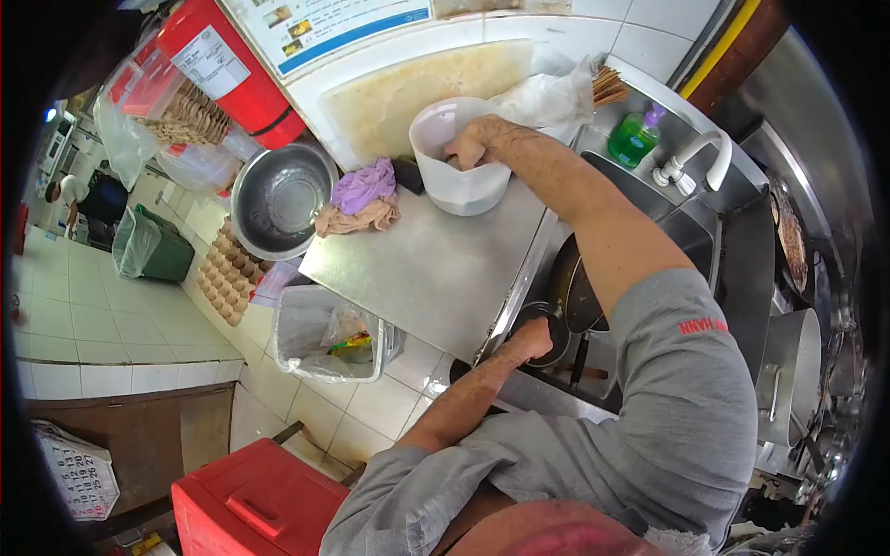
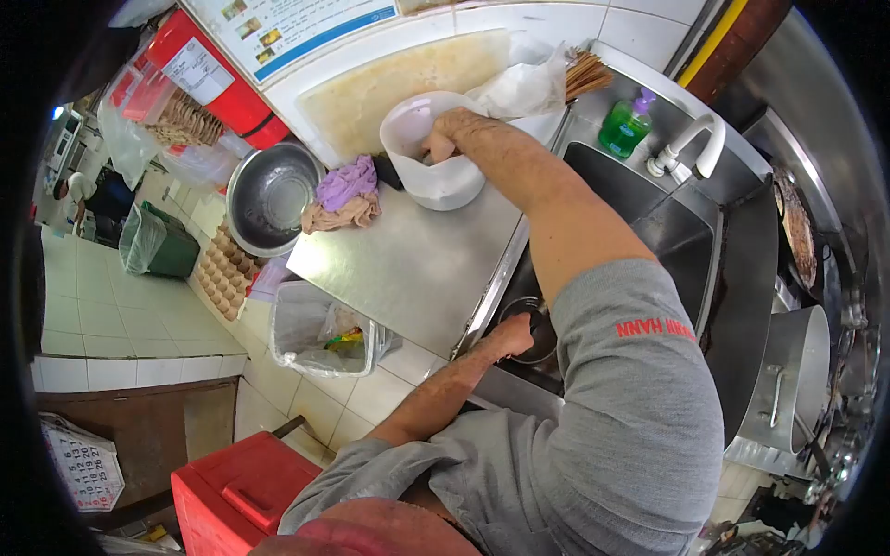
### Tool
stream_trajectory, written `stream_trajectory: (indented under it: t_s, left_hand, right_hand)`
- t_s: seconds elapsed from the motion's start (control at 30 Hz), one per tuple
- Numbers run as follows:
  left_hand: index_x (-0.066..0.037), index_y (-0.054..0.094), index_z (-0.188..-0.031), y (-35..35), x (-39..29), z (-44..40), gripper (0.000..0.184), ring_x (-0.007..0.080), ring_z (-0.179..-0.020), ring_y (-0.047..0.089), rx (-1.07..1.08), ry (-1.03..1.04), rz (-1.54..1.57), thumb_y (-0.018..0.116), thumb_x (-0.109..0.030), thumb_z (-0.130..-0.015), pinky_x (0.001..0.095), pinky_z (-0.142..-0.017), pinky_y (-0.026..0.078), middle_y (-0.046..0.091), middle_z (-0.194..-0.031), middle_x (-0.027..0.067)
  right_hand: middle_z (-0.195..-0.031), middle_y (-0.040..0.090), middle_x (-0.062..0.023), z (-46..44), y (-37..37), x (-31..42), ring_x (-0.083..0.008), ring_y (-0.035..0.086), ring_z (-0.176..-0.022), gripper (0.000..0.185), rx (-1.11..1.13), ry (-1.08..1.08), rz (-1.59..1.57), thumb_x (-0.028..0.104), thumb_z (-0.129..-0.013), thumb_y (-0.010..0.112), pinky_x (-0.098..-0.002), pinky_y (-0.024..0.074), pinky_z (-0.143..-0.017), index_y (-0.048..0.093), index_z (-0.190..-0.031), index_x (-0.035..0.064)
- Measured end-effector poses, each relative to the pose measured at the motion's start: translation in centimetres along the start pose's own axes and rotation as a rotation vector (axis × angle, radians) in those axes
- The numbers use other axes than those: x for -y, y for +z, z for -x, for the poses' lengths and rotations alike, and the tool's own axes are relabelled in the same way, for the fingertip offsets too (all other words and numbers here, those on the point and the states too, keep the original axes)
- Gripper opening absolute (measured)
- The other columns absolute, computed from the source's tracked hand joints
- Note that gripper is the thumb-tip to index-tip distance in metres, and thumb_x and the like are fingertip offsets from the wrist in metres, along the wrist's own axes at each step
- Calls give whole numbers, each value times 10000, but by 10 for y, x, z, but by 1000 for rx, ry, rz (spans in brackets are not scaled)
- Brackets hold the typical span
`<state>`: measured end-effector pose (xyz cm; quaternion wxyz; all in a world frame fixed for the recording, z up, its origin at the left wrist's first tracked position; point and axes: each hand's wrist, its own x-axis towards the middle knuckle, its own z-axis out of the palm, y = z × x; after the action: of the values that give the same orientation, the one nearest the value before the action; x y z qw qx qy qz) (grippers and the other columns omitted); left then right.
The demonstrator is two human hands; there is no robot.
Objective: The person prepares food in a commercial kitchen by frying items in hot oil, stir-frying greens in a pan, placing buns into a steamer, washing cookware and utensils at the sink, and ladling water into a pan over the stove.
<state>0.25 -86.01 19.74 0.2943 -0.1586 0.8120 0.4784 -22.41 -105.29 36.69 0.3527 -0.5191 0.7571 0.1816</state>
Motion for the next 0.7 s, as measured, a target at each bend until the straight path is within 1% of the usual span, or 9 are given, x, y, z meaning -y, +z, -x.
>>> stream_trajectory:
  t_s: [0.07, 0.2, 0.27, 0.37, 0.47, 0.5, 0.63, 0.67, 0.7]
  left_hand:
    - [95, 506, -996, -2, 0, -3, 342, 405, -902, 567, 5, -34, 26, 456, -57, -694, 428, -793, 472, 559, -969, 305]
    - [99, 515, -980, 10, 11, -13, 332, 393, -855, 589, -99, 124, -71, 461, -57, -692, 430, -759, 487, 567, -925, 313]
    - [101, 520, -974, 13, 17, -18, 330, 388, -843, 594, -112, 112, -68, 462, -58, -690, 432, -753, 488, 573, -910, 310]
    - [84, 537, -984, 12, 15, -20, 340, 379, -897, 580, -65, 82, -81, 474, -68, -687, 424, -769, 479, 565, -959, 300]
    - [70, 521, -968, 17, 23, -28, 343, 347, -656, 614, -133, 162, -132, 503, -78, -660, 412, -565, 492, 602, -812, 257]
    - [73, 514, -960, 25, 36, -38, 337, 330, -578, 613, -175, 262, -175, 502, -75, -658, 408, -489, 485, 606, -774, 245]
    - [54, 514, -910, 1, -2, -1, 294, 293, -549, 612, -76, 57, -87, 555, -78, -651, 384, -471, 476, 603, -724, 221]
    - [54, 505, -916, 9, 23, -15, 305, 264, -508, 598, -217, 353, -118, 582, -72, -649, 365, -445, 462, 596, -683, 195]
    - [50, 512, -905, 5, 17, -11, 273, 312, -571, 613, -155, 248, -79, 559, -90, -675, 381, -495, 481, 605, -749, 237]
  right_hand:
    - [-1150, 528, -150, -17, 7, -11, -247, 584, -911, 787, 41, 10, -251, 127, -598, 634, -368, 494, -716, 336, -1326, 145]
    - [-1036, 583, -167, -7, 2, -11, -263, 596, -848, 662, -61, -50, -81, 121, -581, 629, -369, 496, -688, 475, -1224, 89]
    - [-891, 624, -168, 7, -5, -13, -260, 605, -727, 579, -392, -177, -196, 133, -547, 643, -386, 491, -580, 559, -1114, 48]
    - [-843, 617, -192, 55, -16, -20, -287, 588, -741, 494, -692, -267, -308, 225, -551, 626, -357, 471, -672, 590, -992, 5]
    - [-788, 615, -190, 127, -8, -39, -269, 578, -733, 467, -989, -278, -394, 268, -554, 629, -329, 453, -691, 599, -902, -42]
    - [-768, 617, -160, 150, 7, -46, -218, 576, -727, 440, -1040, -258, -528, 249, -574, 634, -304, 446, -667, 591, -887, -57]
    - [-793, 626, -135, 214, 127, -95, -180, 580, -739, 478, -1291, -153, -981, 182, -596, 661, -300, 453, -657, 569, -1005, -48]
    - [-832, 625, -131, 222, 168, -109, -174, 579, -740, 501, -1297, -116, -1266, 171, -617, 652, -301, 456, -660, 538, -1059, -36]
    - [-872, 624, -128, 228, 209, -118, -168, 578, -742, 526, -1286, -90, -1551, 160, -638, 643, -302, 458, -664, 508, -1112, -24]
